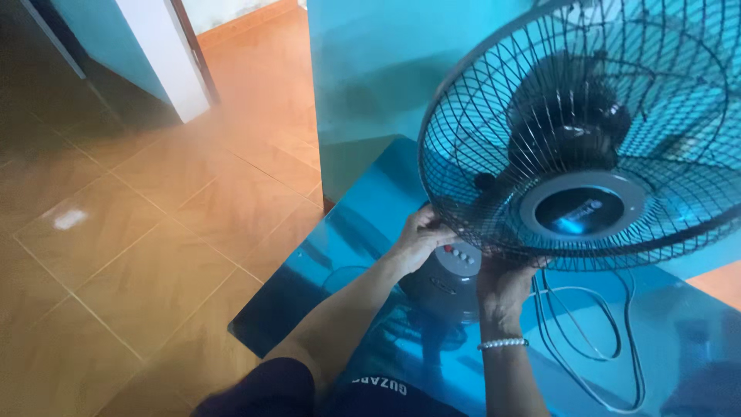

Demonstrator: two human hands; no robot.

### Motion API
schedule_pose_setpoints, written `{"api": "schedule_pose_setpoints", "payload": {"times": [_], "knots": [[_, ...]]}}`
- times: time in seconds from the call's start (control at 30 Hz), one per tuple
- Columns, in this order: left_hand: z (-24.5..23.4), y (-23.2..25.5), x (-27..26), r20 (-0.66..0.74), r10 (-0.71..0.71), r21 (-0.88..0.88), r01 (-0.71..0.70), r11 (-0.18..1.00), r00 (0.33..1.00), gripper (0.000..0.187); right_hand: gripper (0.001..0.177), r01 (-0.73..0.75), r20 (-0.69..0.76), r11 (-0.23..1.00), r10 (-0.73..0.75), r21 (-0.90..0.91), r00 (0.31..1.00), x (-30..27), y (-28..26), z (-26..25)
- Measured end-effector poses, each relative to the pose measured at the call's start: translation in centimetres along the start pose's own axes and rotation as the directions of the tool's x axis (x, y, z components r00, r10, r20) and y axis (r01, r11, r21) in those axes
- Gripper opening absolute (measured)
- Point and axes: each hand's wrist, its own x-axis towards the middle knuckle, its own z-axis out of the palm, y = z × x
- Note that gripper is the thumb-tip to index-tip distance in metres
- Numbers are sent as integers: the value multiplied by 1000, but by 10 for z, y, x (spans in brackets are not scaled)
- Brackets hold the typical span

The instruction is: The person assembles a table fan by attaching the front wire cage to the fan head. They align the cage with the fan blades and repeatedly adjust and press the edges to secure it in place.

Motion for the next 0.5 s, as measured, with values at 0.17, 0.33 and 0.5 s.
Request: {"api": "schedule_pose_setpoints", "payload": {"times": [0.17, 0.33, 0.5], "knots": [[-1, 8, -3, 58, 73, 193, -83, 978, 996, 36, 74, -9, -74, 1000, 10, 15, 997, 0, -1, 12], [-3, 3, -5, 71, 91, 299, -109, 948, 993, 32, 67, 3, -64, 999, -6, -49, 998, 4, -3, 29], [0, 3, 1, 40, 86, 238, -93, 967, 995, 32, 71, -4, -90, 1000, 2, -27, 996, -11, -8, 39]]}}
